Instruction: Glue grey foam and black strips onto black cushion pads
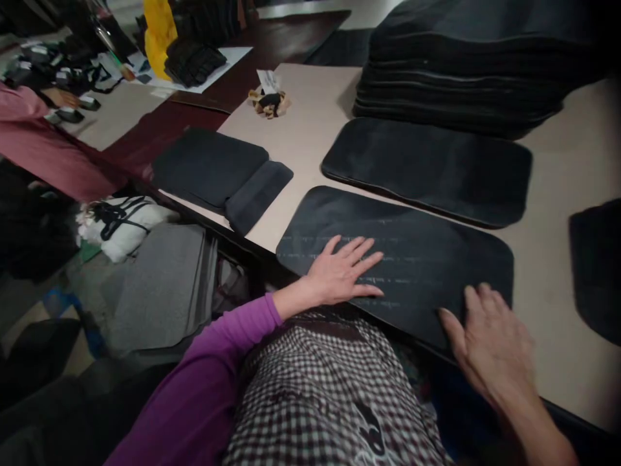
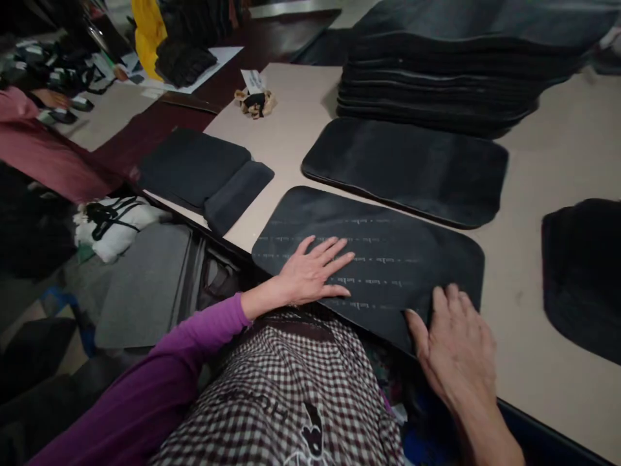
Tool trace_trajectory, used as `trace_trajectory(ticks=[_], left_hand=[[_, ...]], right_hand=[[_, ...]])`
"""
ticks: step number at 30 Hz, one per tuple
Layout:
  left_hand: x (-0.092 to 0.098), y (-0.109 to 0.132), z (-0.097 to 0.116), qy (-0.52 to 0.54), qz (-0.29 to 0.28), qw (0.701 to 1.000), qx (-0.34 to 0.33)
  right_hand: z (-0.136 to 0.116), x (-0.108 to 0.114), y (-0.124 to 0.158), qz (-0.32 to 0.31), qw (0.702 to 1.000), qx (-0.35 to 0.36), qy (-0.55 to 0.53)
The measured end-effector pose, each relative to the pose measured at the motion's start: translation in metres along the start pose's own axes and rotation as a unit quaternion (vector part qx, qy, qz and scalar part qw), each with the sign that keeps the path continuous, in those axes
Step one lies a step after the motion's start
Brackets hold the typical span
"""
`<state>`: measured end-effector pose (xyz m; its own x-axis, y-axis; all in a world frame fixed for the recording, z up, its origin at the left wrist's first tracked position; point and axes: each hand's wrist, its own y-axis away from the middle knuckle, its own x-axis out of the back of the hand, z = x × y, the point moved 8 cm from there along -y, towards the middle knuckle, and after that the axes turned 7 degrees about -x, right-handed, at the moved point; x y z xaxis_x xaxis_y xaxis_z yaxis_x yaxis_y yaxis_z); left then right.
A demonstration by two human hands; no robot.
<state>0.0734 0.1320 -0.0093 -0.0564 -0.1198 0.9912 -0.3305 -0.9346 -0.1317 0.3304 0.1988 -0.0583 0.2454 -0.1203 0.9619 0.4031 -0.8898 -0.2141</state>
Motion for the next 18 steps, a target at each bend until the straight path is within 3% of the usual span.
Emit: trace_trajectory(ticks=[3, 8, 12, 14, 18], left_hand=[[-0.003, 0.030, -0.038, 0.000, -0.004, 0.999, 0.052], [-0.003, 0.099, -0.110, -0.009, -0.028, 0.985, 0.170], [0.014, 0.146, -0.139, 0.015, 0.029, 0.966, 0.257], [0.028, 0.154, -0.140, 0.058, 0.076, 0.963, 0.253], [0.055, 0.138, -0.142, 0.170, 0.131, 0.966, 0.143]], right_hand=[[0.000, 0.002, 0.002, 0.011, 1.000, -0.003, 0.010], [-0.002, 0.003, 0.001, -0.004, 0.999, -0.017, 0.039], [-0.002, 0.005, 0.002, -0.027, 0.998, -0.032, 0.042], [-0.001, 0.009, 0.001, -0.031, 0.998, -0.037, 0.032], [0.002, 0.027, -0.015, -0.009, 1.000, -0.023, -0.001]])
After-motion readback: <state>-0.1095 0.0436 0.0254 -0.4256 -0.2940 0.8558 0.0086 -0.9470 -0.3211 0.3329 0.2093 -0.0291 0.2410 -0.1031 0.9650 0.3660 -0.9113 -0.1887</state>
